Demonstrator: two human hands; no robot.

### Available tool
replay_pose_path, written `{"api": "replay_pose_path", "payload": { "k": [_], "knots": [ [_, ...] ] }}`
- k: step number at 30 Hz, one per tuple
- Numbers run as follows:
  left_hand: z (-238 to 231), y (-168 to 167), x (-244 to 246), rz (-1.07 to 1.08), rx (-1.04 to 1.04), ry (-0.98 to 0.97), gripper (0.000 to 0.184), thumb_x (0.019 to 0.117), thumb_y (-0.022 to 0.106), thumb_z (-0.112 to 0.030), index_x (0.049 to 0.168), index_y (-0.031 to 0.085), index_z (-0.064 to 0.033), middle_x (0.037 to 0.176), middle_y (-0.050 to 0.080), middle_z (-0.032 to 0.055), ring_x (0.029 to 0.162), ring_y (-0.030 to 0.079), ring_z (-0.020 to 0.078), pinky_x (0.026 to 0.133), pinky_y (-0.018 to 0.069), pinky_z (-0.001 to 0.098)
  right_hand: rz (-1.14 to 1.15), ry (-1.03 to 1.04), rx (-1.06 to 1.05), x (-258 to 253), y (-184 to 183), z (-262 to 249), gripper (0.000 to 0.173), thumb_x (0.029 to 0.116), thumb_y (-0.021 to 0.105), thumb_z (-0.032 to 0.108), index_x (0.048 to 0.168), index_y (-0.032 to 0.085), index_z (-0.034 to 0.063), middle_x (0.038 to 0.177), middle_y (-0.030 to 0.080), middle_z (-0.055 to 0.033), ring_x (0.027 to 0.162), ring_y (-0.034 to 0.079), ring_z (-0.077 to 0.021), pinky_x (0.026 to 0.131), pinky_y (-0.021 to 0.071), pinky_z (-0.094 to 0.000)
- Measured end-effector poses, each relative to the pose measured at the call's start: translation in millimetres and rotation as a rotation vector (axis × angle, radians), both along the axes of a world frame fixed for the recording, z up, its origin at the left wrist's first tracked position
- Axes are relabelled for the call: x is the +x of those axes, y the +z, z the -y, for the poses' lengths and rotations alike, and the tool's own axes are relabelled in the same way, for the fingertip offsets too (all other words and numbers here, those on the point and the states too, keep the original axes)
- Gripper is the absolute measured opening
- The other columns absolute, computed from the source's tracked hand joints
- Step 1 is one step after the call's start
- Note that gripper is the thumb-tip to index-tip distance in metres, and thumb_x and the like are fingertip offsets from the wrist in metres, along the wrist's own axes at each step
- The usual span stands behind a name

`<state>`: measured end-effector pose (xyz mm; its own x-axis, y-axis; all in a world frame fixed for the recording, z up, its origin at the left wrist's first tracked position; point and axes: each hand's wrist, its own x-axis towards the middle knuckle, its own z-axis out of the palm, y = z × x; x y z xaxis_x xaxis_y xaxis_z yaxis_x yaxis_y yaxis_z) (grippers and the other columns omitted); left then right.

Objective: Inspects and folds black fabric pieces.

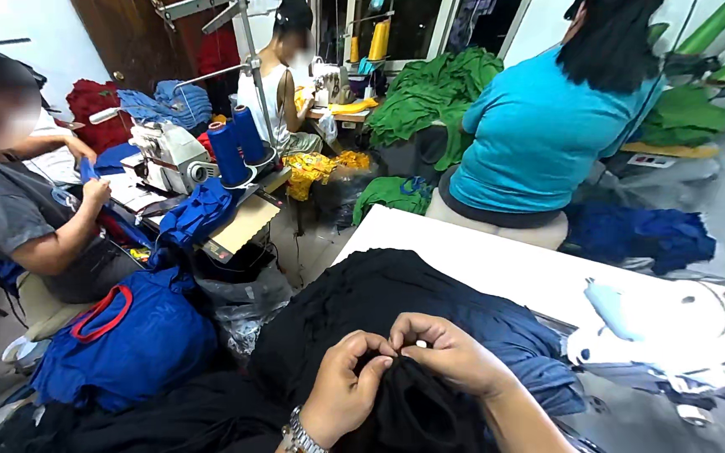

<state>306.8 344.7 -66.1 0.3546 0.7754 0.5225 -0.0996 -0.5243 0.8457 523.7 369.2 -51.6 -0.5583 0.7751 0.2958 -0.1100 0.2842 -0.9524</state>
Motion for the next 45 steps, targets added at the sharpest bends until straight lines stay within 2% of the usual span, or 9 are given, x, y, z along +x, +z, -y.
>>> {"api": "replay_pose_path", "payload": {
  "k": [8,14,20,25,28,32,37,42,45],
  "knots": [
    [-3.2,-0.7,-2.3,-0.008,-0.068,0.032,0.013,0.0970,0.064,-0.003,0.105,0.075,-0.0011,0.103,0.074,0.0063,0.099,0.070,0.0130,0.091,0.0584,0.0295,0.007,-0.077,-0.122,-6.5,-4.9,1.5,0.017,0.0916,0.066,0.008,0.107,0.066,0.0148,0.092,0.070,-0.0021,0.081,0.067,-0.0065,0.072,0.0558,-0.0224],
    [-4.0,-6.3,-2.0,-0.074,-0.192,0.203,0.014,0.1002,0.058,-0.010,0.103,0.071,-0.0052,0.100,0.069,0.0035,0.097,0.066,0.0102,0.088,0.0562,0.0272,0.121,-0.606,0.205,4.2,20.2,32.2,0.015,0.0910,0.074,0.032,0.104,0.072,0.0252,0.093,0.069,0.0085,0.066,0.059,-0.0023,0.057,0.0510,-0.0194],
    [-5.2,-12.0,-1.8,-0.002,-0.222,0.240,0.014,0.0999,0.057,-0.010,0.103,0.070,-0.0080,0.106,0.068,0.0037,0.102,0.065,0.0133,0.089,0.0564,0.0296,0.305,-0.477,0.638,1.1,10.4,73.0,0.017,0.0966,0.073,0.023,0.110,0.076,0.0149,0.111,0.069,-0.0027,0.105,0.066,-0.0084,0.092,0.0577,-0.0233],
    [-3.6,-12.2,-1.7,0.027,-0.163,0.238,0.014,0.0992,0.056,-0.009,0.102,0.070,-0.0059,0.108,0.068,0.0055,0.105,0.065,0.0146,0.090,0.0565,0.0298,0.511,-0.704,0.786,-15.1,-8.0,64.6,0.014,0.0995,0.064,0.021,0.103,0.075,0.0126,0.103,0.068,-0.0069,0.090,0.066,-0.0092,0.076,0.0572,-0.0209],
    [-2.5,-11.8,-2.1,0.066,-0.135,0.262,0.017,0.1007,0.052,-0.006,0.108,0.067,-0.0024,0.111,0.069,0.0071,0.106,0.066,0.0148,0.093,0.0572,0.0314,0.420,-0.627,0.718,-17.2,-5.7,65.4,0.015,0.0988,0.060,0.018,0.098,0.072,0.0094,0.104,0.072,-0.0045,0.097,0.069,-0.0076,0.084,0.0587,-0.0210],
    [0.7,-17.5,8.8,0.228,-0.169,0.334,0.015,0.1045,0.048,-0.004,0.110,0.061,-0.0006,0.107,0.074,0.0098,0.102,0.071,0.0170,0.090,0.0593,0.0320,0.438,-0.590,0.511,-7.4,17.7,82.7,0.016,0.0982,0.062,0.023,0.099,0.070,0.0092,0.089,0.069,-0.0016,0.073,0.059,-0.0012,0.065,0.0500,-0.0152],
    [11.1,-10.9,26.1,0.471,-0.418,0.171,0.019,0.1078,0.041,-0.005,0.111,0.056,0.0041,0.104,0.073,0.0183,0.097,0.073,0.0233,0.089,0.0605,0.0382,0.531,-0.818,0.491,13.7,13.8,86.6,0.023,0.0996,0.061,0.030,0.100,0.075,0.0115,0.091,0.071,0.0013,0.076,0.061,0.0010,0.067,0.0523,-0.0152],
    [11.8,-3.6,25.0,0.545,-0.659,-0.089,0.024,0.1081,0.037,-0.008,0.108,0.060,-0.0009,0.091,0.068,0.0086,0.088,0.067,0.0153,0.085,0.0571,0.0323,0.643,-0.918,0.548,2.3,5.0,91.2,0.029,0.1018,0.059,0.029,0.111,0.074,0.0067,0.094,0.073,-0.0054,0.079,0.066,-0.0080,0.072,0.0569,-0.0216],
    [11.8,-2.0,27.6,0.427,-0.625,-0.151,0.024,0.1091,0.035,-0.009,0.106,0.058,-0.0042,0.083,0.063,0.0025,0.080,0.062,0.0110,0.081,0.0531,0.0292,0.718,-0.898,0.642,-1.3,1.5,88.2,0.027,0.1019,0.054,0.027,0.097,0.075,0.0107,0.083,0.066,-0.0032,0.075,0.064,-0.0121,0.065,0.0548,-0.0254]
  ]
}}
